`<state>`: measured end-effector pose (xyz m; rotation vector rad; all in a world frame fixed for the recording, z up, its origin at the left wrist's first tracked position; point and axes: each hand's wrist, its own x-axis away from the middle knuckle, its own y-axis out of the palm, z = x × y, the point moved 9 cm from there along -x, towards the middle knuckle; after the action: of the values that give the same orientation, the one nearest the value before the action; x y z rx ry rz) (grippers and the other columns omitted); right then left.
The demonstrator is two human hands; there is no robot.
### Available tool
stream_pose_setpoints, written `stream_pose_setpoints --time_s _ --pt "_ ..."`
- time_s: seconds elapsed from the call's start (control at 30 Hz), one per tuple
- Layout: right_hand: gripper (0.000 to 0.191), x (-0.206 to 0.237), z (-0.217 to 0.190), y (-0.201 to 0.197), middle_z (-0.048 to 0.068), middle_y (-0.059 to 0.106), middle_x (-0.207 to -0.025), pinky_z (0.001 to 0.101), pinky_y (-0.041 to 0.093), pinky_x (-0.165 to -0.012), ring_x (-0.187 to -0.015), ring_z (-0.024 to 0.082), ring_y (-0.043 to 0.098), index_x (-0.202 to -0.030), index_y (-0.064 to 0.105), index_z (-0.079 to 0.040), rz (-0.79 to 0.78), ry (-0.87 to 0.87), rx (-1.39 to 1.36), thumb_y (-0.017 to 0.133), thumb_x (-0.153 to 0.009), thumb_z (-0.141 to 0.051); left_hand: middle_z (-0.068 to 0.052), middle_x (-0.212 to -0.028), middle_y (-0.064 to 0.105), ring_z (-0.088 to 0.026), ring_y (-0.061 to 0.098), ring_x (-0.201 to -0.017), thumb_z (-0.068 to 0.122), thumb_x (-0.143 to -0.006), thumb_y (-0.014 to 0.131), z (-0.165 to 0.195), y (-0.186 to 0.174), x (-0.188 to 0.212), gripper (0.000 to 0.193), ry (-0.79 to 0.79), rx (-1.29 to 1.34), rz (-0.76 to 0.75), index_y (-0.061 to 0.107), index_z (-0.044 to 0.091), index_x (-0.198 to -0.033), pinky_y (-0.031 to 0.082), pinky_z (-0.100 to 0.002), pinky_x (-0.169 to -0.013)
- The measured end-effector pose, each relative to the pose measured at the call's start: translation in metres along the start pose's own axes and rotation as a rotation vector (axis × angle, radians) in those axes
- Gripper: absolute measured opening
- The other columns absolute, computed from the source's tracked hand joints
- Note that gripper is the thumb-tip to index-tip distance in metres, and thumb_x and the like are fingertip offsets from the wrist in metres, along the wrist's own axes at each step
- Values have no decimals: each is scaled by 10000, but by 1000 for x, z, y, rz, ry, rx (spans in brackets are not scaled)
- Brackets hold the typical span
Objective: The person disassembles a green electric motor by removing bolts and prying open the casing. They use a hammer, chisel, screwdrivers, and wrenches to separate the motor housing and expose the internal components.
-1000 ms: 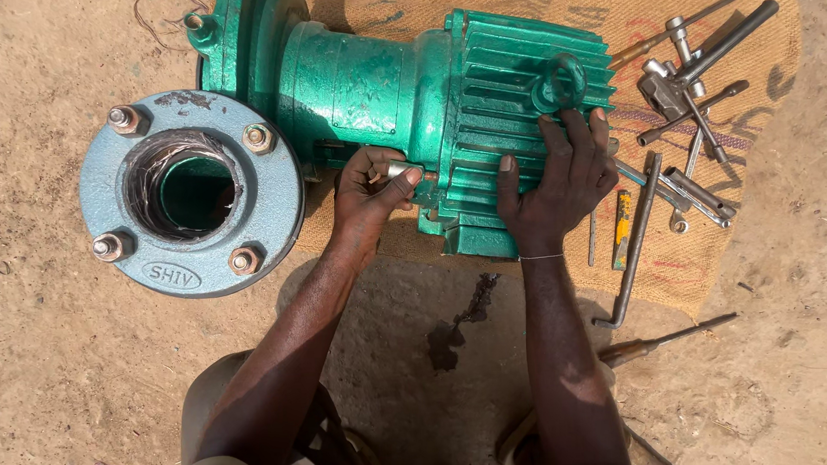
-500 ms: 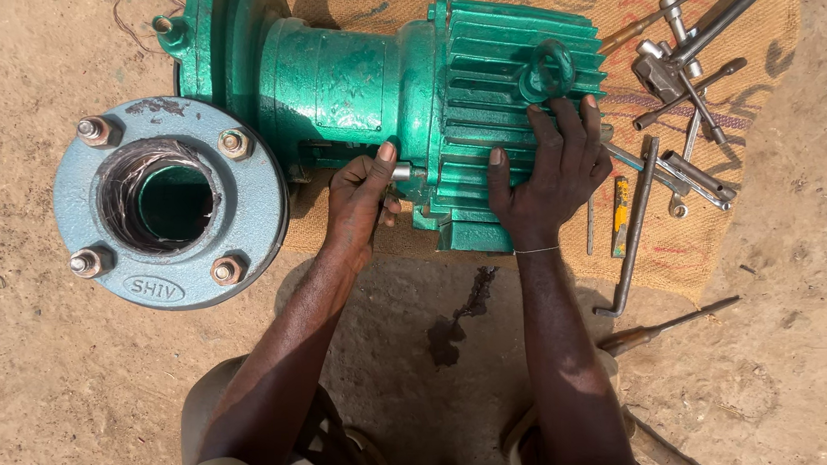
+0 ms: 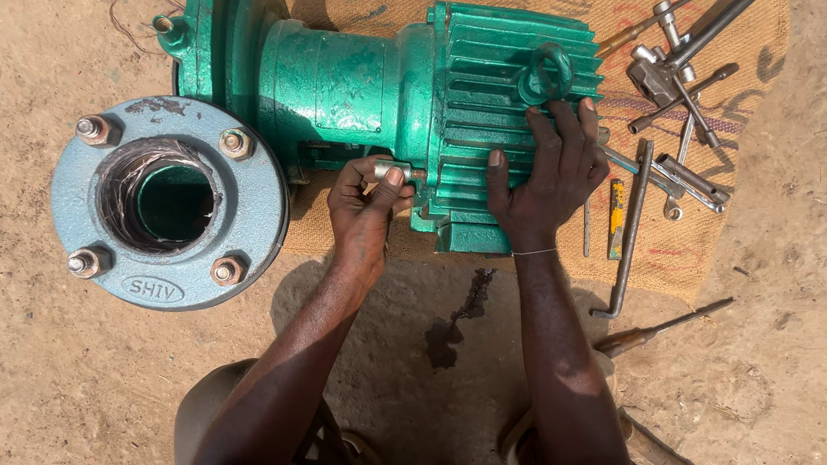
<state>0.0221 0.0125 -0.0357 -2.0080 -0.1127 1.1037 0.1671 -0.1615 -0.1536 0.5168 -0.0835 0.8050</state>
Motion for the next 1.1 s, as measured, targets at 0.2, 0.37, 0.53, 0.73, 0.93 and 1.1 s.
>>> stream_pose_setpoints --time_s 0.2,0.37,0.53,0.73,0.93,1.1 --pt "486 1 0 0 83 567 -1508 483 302 -1139 -1538 294 381 -1395 612 -141 3 -9 -3 563 -1086 -512 -35 -1024 638 -114 720 -870 201 -932 729 -9 -1 4 303 -75 173 73 580 93 -1173 652 -263 -744" --pt "481 3 3 3 80 556 -1508 502 295 -1157 -1537 296 378 -1397 607 -160 -1 1 20 548 -1081 -516 -67 -914 688 -90 640 -798 180 -1033 783 -8 -6 6 211 -61 148 164 638 27 -1051 574 -232 -625" --pt "493 4 5 5 77 553 -1504 509 300 -1158 -1534 310 388 -1403 599 -158 10 1 17 541 -1088 -533 -25 -909 699 -65 692 -823 131 -889 750 -14 4 6 248 -78 461 94 686 95 -1127 588 -201 -656" --pt "489 4 6 5 72 555 -1506 509 310 -1149 -1532 315 391 -1399 600 -166 20 0 12 546 -1081 -533 -38 -933 696 -68 676 -801 135 -1009 757 -16 5 12 143 -55 544 150 661 60 -1085 595 -199 -636" --pt "488 6 8 6 71 548 -1513 516 303 -1163 -1544 311 376 -1404 595 -165 11 3 14 551 -1088 -535 -52 -970 712 -64 708 -818 77 -992 738 -11 4 14 169 -7 504 146 665 43 -1141 618 -180 -663" --pt "494 7 8 8 71 541 -1522 522 298 -1173 -1549 311 365 -1410 592 -169 3 2 19 541 -1093 -543 -80 -957 723 -101 746 -812 114 -963 704 -18 6 12 202 -34 605 127 657 39 -1144 646 -201 -684"
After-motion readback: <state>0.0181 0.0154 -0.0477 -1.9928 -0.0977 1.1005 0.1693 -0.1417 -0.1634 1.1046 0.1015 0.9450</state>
